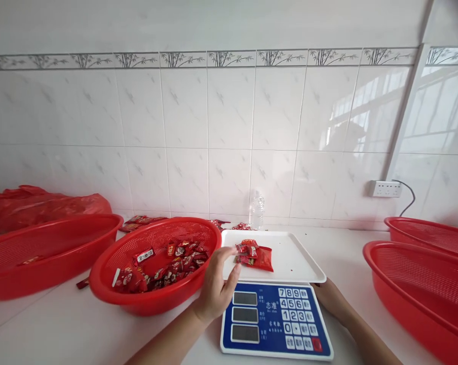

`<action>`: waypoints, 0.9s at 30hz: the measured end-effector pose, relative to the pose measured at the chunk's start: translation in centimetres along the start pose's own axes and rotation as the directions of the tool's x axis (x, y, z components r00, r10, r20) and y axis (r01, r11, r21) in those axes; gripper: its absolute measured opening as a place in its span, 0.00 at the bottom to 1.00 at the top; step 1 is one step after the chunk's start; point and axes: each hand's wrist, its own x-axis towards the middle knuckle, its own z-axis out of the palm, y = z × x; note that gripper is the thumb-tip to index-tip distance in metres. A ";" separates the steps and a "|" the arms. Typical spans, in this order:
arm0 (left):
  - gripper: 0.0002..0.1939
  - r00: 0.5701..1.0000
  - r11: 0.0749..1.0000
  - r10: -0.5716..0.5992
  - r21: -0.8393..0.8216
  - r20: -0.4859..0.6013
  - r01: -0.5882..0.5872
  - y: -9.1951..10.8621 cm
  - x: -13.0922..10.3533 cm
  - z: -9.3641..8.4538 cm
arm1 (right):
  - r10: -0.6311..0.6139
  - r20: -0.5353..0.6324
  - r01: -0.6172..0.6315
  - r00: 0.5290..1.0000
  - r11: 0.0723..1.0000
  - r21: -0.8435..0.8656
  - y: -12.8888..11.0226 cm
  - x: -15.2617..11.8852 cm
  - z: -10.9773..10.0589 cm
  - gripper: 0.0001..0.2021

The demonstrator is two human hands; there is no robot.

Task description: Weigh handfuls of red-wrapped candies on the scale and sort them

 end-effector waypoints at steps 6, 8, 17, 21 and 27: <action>0.17 0.999 0.998 -0.014 -0.052 0.046 0.017 -1.3 -2.1 -0.1 | 0.072 -0.043 -0.070 0.996 0.996 0.061 -0.1 0.1 -0.2 0.15; 0.17 0.999 0.996 -0.019 -0.088 0.044 0.023 -1.1 -2.1 -0.1 | 0.102 -0.165 -0.091 0.981 0.993 0.073 -0.1 -0.1 -0.7 0.17; 0.18 0.993 0.978 -0.117 -0.173 -0.020 0.112 -1.7 -1.6 -0.3 | -0.054 -0.559 0.068 0.827 0.998 0.004 -5.8 -1.6 -1.3 0.30; 0.19 0.993 0.976 -0.112 -0.189 -0.023 0.106 -1.8 -1.5 -0.2 | -0.255 -0.238 0.231 0.937 0.965 -0.124 -11.0 -0.6 2.4 0.24; 0.20 0.996 0.985 -0.082 -0.158 -0.042 0.074 -1.8 -1.6 -0.5 | -0.324 0.199 0.374 0.925 0.868 -0.326 -15.9 1.4 6.9 0.34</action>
